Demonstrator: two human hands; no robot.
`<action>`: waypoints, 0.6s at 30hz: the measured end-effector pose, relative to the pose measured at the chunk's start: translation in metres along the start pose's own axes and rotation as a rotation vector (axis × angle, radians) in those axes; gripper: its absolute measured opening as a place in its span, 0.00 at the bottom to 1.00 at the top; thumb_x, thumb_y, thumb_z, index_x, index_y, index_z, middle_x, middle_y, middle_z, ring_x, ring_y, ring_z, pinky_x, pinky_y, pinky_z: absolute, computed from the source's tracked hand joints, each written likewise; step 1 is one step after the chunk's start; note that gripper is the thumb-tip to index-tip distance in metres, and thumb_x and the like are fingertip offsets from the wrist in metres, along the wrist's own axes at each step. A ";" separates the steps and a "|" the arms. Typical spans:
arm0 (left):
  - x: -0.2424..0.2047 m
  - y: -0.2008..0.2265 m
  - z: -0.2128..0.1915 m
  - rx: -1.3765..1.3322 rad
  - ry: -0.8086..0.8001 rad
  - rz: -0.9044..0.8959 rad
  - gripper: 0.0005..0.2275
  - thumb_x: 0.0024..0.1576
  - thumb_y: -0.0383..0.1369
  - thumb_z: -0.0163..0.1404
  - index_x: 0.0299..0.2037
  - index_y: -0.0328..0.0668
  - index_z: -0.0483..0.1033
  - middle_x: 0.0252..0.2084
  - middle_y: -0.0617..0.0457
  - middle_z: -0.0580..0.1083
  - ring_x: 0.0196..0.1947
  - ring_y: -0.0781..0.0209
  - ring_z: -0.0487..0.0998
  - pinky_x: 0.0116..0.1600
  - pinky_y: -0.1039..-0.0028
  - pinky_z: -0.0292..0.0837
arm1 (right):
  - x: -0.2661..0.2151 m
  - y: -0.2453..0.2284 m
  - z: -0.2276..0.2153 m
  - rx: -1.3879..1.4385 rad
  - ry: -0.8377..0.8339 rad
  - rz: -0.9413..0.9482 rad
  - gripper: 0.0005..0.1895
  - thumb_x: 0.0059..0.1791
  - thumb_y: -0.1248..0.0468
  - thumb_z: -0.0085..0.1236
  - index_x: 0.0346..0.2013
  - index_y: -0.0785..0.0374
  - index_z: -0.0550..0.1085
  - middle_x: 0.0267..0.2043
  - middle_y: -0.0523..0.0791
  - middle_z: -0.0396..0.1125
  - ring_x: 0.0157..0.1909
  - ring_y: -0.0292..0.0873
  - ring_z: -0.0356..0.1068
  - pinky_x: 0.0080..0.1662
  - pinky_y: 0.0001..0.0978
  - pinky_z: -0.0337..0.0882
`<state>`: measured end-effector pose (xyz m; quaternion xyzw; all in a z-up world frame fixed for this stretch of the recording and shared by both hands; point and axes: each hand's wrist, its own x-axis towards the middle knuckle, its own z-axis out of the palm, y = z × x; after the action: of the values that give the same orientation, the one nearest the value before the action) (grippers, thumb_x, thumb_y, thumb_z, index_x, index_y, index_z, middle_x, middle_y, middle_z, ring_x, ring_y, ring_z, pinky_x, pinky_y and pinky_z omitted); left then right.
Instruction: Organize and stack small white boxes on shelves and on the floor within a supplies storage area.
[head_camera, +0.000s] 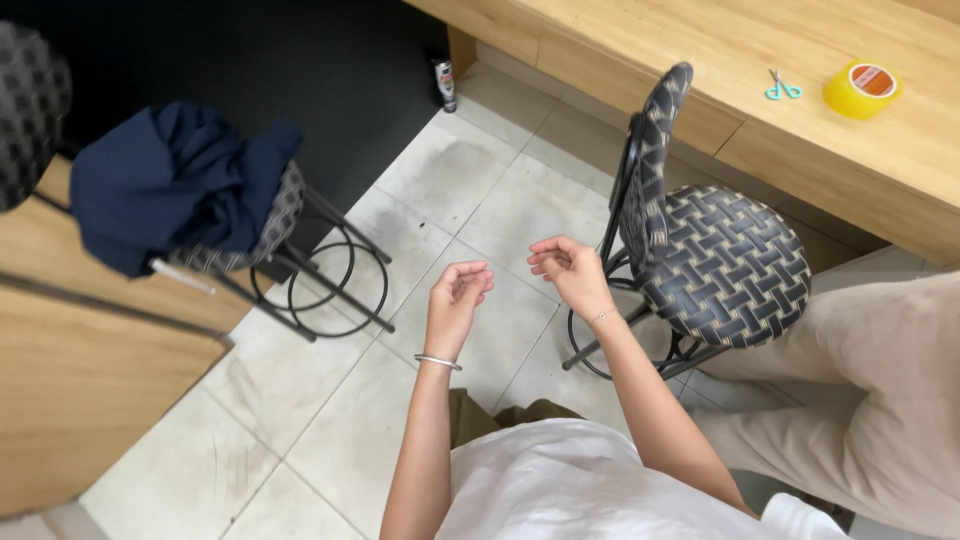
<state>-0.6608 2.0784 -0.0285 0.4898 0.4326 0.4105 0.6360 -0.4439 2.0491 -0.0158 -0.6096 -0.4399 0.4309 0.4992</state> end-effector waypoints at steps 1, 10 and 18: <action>0.020 0.000 0.000 0.001 -0.016 -0.005 0.10 0.61 0.30 0.50 0.51 0.39 0.75 0.47 0.52 0.80 0.46 0.65 0.80 0.50 0.74 0.74 | 0.016 0.002 0.000 0.000 0.016 0.004 0.13 0.50 0.74 0.46 0.46 0.67 0.75 0.41 0.45 0.77 0.41 0.36 0.77 0.42 0.26 0.74; 0.244 0.024 -0.001 0.057 -0.170 -0.061 0.10 0.62 0.32 0.50 0.52 0.39 0.75 0.47 0.52 0.80 0.46 0.65 0.80 0.52 0.73 0.74 | 0.190 0.013 -0.002 0.014 0.178 0.094 0.13 0.50 0.74 0.47 0.46 0.67 0.76 0.42 0.45 0.77 0.42 0.37 0.77 0.43 0.27 0.75; 0.470 0.086 0.020 0.088 -0.441 0.015 0.11 0.63 0.33 0.50 0.52 0.38 0.75 0.47 0.51 0.79 0.47 0.63 0.81 0.52 0.72 0.75 | 0.361 -0.031 -0.018 -0.021 0.423 0.112 0.12 0.51 0.73 0.46 0.45 0.67 0.76 0.41 0.45 0.77 0.43 0.38 0.77 0.44 0.29 0.75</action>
<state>-0.5143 2.5331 -0.0105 0.5981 0.2969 0.2792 0.6901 -0.3430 2.3975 -0.0138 -0.7150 -0.2951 0.3158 0.5495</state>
